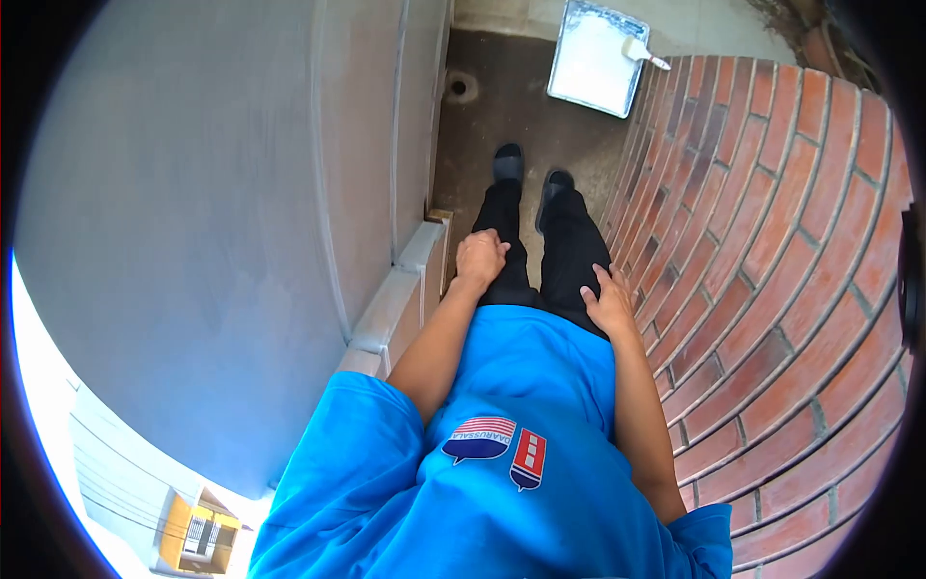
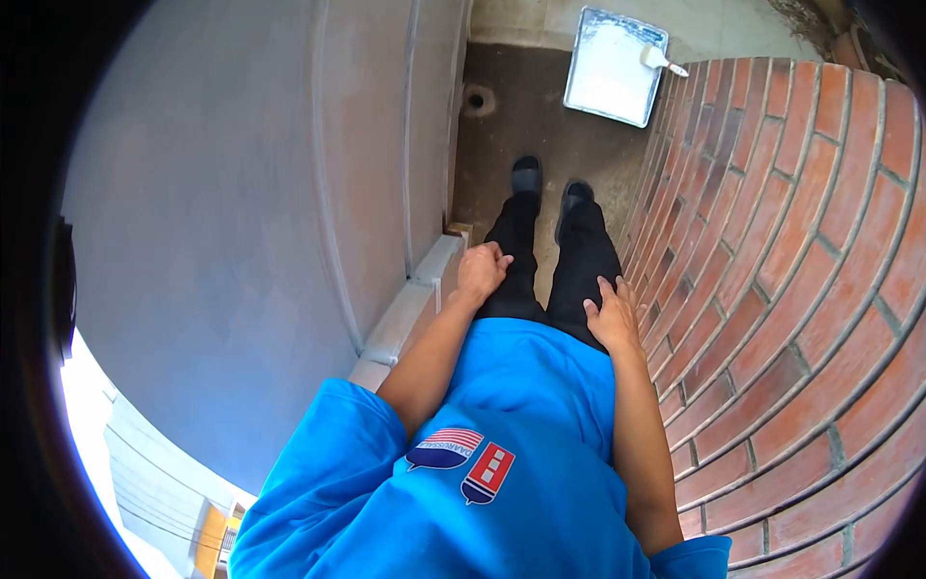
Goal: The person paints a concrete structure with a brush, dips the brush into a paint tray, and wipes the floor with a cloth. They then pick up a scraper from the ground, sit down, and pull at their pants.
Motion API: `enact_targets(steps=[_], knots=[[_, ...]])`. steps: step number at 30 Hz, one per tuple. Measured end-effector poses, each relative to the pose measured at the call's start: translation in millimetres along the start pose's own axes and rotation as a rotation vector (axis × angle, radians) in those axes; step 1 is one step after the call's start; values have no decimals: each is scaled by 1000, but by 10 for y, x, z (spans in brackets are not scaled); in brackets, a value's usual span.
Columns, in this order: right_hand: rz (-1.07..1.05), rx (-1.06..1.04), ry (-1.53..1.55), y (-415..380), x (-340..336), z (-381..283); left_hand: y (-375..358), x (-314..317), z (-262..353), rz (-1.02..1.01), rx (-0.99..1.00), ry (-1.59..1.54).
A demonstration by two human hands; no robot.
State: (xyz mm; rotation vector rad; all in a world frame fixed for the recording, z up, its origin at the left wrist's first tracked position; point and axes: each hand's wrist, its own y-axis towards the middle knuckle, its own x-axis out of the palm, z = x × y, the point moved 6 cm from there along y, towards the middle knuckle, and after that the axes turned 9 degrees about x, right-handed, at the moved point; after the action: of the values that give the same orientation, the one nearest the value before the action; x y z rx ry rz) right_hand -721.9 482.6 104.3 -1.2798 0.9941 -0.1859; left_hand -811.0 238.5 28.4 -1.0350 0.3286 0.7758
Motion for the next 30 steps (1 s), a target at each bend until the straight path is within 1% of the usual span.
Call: enact_targets(steps=[1, 2, 4, 5, 8, 9, 12, 14, 16, 17, 20, 21, 24, 25, 28, 29, 30], knots=[[-13, 11, -32, -6, 94, 39, -42, 123, -6, 27, 40, -25], [-29, 22, -68, -21, 183, 104, -116, 270, -29, 28, 37, -38], [13, -62, -68, 8, 305, 201, -230, 390, 88, 36, 35, -63], [33, -107, -65, 42, 369, 256, -296, 417, 165, 81, 49, -94], [65, -259, 80, 164, 551, 451, -453, 507, 352, 129, -5, -248], [117, -276, 140, 141, 532, 437, -483, 538, 402, 105, -14, -273], [74, -262, 343, 79, 574, 361, -566, 663, 525, 30, -57, -257], [58, -231, 442, 35, 654, 317, -634, 757, 509, -2, -86, -322], [77, -246, 396, -51, 699, 266, -714, 868, 431, -20, -105, -372], [59, -244, 373, -59, 777, 295, -759, 938, 366, -22, -117, -447], [154, -241, 237, -109, 1063, 515, -830, 1195, 37, -29, -113, -299], [112, -181, 167, -146, 1133, 573, -860, 1213, -17, -82, -148, -228], [63, -57, 0, -317, 1355, 704, -899, 1255, -164, -125, -129, -46], [-60, -10, -4, -318, 1502, 790, -904, 1299, -238, -134, -140, -35], [-164, 128, -70, -547, 1900, 915, -942, 1495, -434, -209, -61, -78], [-256, 154, -52, -581, 2038, 957, -958, 1548, -468, -201, -51, -133], [-275, 170, -55, -616, 2095, 948, -950, 1579, -493, -203, -37, -136]])
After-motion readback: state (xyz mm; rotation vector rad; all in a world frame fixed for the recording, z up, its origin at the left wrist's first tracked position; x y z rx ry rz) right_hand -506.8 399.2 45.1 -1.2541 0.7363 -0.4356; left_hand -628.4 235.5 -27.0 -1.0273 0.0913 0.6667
